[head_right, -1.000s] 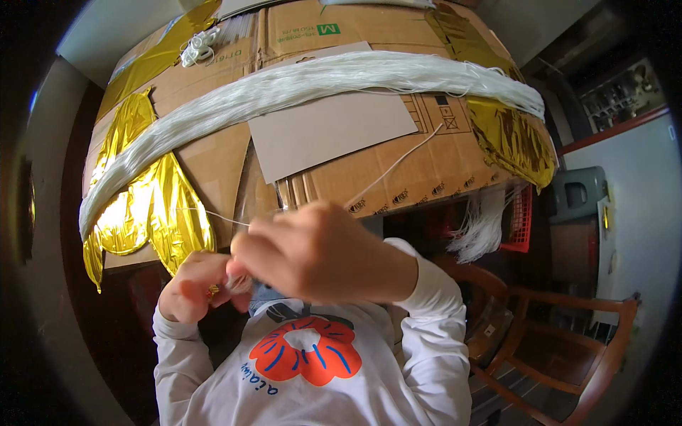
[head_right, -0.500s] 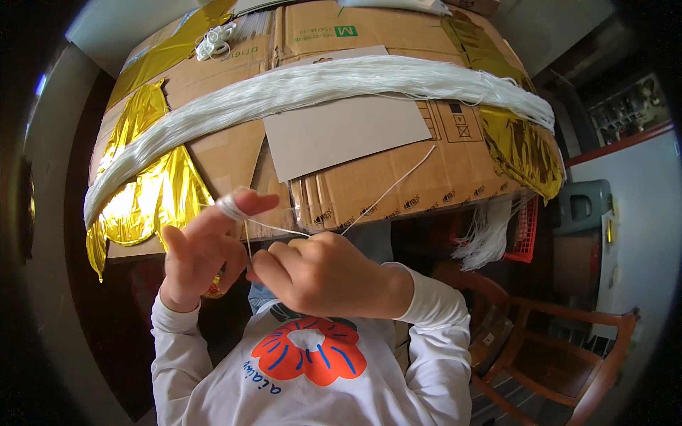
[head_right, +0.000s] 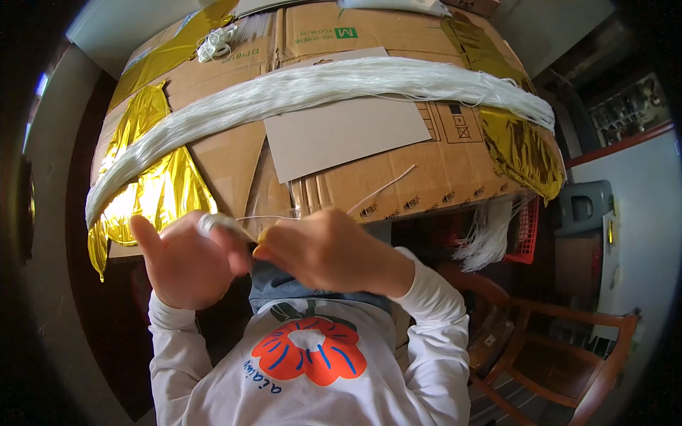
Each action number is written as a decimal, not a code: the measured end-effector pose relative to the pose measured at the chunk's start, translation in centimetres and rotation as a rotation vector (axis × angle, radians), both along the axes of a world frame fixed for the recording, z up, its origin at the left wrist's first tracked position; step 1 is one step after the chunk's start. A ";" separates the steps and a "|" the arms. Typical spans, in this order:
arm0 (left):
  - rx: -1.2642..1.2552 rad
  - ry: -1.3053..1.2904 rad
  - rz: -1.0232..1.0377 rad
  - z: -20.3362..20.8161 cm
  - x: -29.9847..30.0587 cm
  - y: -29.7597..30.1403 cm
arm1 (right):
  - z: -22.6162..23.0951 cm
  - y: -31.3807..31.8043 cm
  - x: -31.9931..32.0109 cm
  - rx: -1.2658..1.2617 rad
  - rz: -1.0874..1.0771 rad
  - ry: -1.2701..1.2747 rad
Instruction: The user is measuring and looping white string using a cardboard template as a guide on a packaging workbench.
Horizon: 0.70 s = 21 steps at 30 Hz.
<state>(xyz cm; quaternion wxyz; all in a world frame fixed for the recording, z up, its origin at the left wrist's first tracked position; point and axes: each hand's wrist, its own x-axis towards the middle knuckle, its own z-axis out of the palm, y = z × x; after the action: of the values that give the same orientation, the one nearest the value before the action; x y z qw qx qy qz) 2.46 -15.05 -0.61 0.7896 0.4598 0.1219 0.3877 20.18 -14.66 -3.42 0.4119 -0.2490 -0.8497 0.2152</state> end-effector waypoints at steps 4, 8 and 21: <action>0.075 0.418 0.026 0.8 0.9 0.4 | 0.7 -1.3 -0.3 0.135 -0.082 -0.249; 0.282 0.620 -0.090 -0.3 0.2 0.9 | 2.1 -1.0 -0.1 0.231 -0.065 -0.184; 0.161 -0.032 0.035 0.4 -0.7 0.6 | 1.3 1.8 0.4 -0.106 0.045 0.060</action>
<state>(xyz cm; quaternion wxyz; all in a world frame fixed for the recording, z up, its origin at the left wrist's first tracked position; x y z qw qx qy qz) 1.78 -14.47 -0.22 0.7450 0.5133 0.0857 0.4173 20.62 -12.87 -2.07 0.4184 -0.2449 -0.8298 0.2764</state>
